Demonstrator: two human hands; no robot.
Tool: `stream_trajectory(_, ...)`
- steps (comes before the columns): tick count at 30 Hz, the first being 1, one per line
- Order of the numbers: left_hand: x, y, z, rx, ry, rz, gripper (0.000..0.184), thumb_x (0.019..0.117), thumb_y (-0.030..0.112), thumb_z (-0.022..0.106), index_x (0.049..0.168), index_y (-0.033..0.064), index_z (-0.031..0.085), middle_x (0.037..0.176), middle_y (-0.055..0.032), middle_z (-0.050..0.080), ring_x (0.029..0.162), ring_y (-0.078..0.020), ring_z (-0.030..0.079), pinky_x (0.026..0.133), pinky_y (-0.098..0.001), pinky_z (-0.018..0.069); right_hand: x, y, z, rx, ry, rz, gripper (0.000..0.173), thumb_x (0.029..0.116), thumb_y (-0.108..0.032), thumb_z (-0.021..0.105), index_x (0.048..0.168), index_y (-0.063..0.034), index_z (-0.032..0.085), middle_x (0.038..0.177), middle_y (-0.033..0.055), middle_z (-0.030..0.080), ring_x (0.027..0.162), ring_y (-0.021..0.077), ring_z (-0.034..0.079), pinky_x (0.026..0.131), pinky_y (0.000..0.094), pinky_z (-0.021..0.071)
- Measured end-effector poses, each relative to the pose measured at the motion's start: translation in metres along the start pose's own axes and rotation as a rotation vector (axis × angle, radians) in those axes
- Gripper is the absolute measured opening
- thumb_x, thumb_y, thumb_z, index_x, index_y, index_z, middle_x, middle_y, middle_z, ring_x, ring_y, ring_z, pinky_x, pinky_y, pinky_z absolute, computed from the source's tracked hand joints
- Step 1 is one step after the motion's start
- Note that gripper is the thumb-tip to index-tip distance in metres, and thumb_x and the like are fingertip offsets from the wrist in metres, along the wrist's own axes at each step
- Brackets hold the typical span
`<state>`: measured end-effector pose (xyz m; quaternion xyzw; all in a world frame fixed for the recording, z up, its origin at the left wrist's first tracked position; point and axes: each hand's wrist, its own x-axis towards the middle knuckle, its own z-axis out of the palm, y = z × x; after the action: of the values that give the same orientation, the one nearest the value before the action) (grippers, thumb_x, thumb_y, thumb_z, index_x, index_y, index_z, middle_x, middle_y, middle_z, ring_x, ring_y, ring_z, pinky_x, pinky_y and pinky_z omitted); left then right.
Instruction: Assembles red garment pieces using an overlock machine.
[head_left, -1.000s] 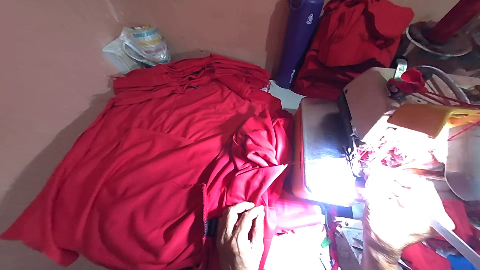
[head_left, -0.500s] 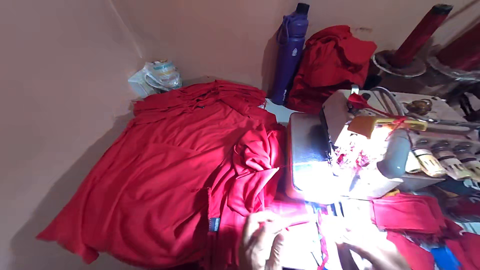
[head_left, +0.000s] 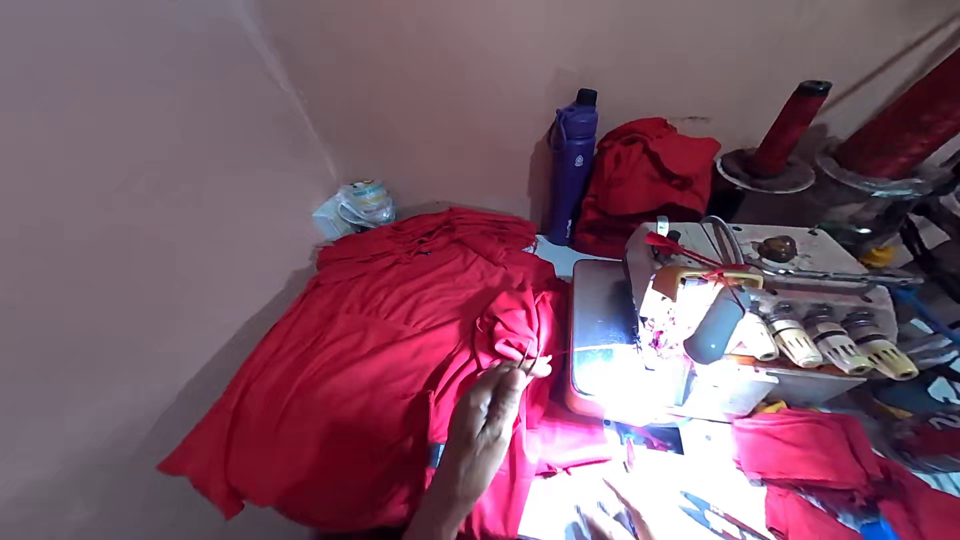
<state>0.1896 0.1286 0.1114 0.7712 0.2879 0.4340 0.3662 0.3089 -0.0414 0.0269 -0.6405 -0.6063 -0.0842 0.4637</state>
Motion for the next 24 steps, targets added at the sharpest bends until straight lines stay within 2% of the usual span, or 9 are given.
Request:
stream_trajectory(1,0.010,0.000,0.000,0.131,-0.025,0.022,0.037,0.1071,0.020,0.042,0.112,-0.0007,0.072,0.094,-0.0033,0.068,0.082,-0.0026,0.059,0.077,-0.0193,0.0482,-0.003,0.006,0.001,-0.005,-0.055,0.008,0.019,0.0960,-0.011,0.064,0.102,-0.0014,0.080,0.109,0.0246,0.074,0.105,0.0346,0.073,0.099,0.0395,0.0531)
stream_trajectory(3,0.027,0.000,0.007,0.297,-0.074,0.120,0.033,0.1039,0.015,0.048,0.118,-0.0021,0.073,0.101,-0.0166,0.070,0.094,-0.0203,0.066,0.089,-0.0324,0.0521,-0.008,0.014,0.005,0.019,-0.138,0.033,0.021,0.0973,-0.011,0.062,0.105,-0.0003,0.079,0.111,0.0244,0.074,0.106,0.0388,0.072,0.097,0.0479,0.0545)
stream_trajectory(5,0.042,-0.004,0.016,0.429,-0.151,0.190,0.032,0.1002,0.010,0.056,0.128,0.0008,0.070,0.105,-0.0198,0.069,0.095,-0.0284,0.067,0.088,-0.0379,0.0554,-0.008,0.017,0.009,-0.014,-0.151,0.026,0.022,0.0984,-0.013,0.061,0.106,-0.0014,0.079,0.113,0.0211,0.075,0.107,0.0362,0.073,0.096,0.0473,0.0551)
stream_trajectory(7,0.058,-0.009,0.025,0.542,-0.192,0.291,0.031,0.0963,0.007,0.062,0.126,0.0028,0.072,0.104,-0.0197,0.069,0.094,-0.0320,0.069,0.086,-0.0427,0.0573,-0.006,0.016,0.012,-0.105,-0.124,-0.003,0.022,0.0983,-0.015,0.060,0.100,-0.0040,0.079,0.109,0.0158,0.077,0.103,0.0313,0.074,0.093,0.0440,0.0560)
stream_trajectory(10,0.080,-0.017,0.039,0.635,-0.179,0.527,0.021,0.0917,0.001,0.065,0.108,0.0035,0.078,0.092,-0.0151,0.070,0.086,-0.0306,0.070,0.076,-0.0427,0.0583,-0.007,0.017,0.017,-0.191,-0.073,-0.027,0.024,0.0991,-0.019,0.059,0.096,-0.0074,0.080,0.105,0.0105,0.078,0.100,0.0267,0.074,0.093,0.0413,0.0549)
stream_trajectory(14,0.096,-0.025,0.057,0.553,-0.195,0.723,0.014,0.0904,-0.003,0.062,0.087,0.0012,0.075,0.082,-0.0118,0.068,0.080,-0.0270,0.068,0.072,-0.0384,0.0548,-0.009,0.018,0.019,-0.228,-0.033,-0.032,0.025,0.0993,-0.021,0.059,0.095,-0.0084,0.080,0.103,0.0087,0.079,0.097,0.0247,0.075,0.092,0.0384,0.0552)
stream_trajectory(17,0.098,-0.027,0.063,0.493,-0.189,0.731,0.015,0.0907,-0.001,0.062,0.090,0.0009,0.077,0.081,-0.0109,0.069,0.079,-0.0258,0.068,0.072,-0.0369,0.0554,-0.009,0.014,0.019,-0.234,-0.021,0.008,0.022,0.0960,-0.019,0.062,0.093,-0.0093,0.081,0.101,0.0078,0.079,0.094,0.0221,0.075,0.090,0.0325,0.0553)
stream_trajectory(21,0.094,-0.011,0.061,0.558,-0.327,0.430,0.019,0.0973,0.004,0.057,0.104,-0.0020,0.074,0.096,-0.0206,0.073,0.093,-0.0369,0.071,0.086,-0.0483,0.0557,-0.009,0.011,0.019,-0.245,-0.025,0.023,0.021,0.0950,-0.019,0.063,0.093,-0.0088,0.081,0.101,0.0085,0.079,0.094,0.0220,0.075,0.090,0.0307,0.0553)
stream_trajectory(24,0.102,-0.033,0.069,0.413,-0.198,0.677,0.016,0.0936,0.006,0.062,0.090,0.0019,0.077,0.082,-0.0094,0.069,0.079,-0.0228,0.068,0.074,-0.0340,0.0557,-0.007,0.011,0.018,-0.258,-0.011,0.018,0.021,0.0949,-0.020,0.064,0.091,-0.0099,0.081,0.099,0.0076,0.079,0.092,0.0203,0.075,0.089,0.0294,0.0556)
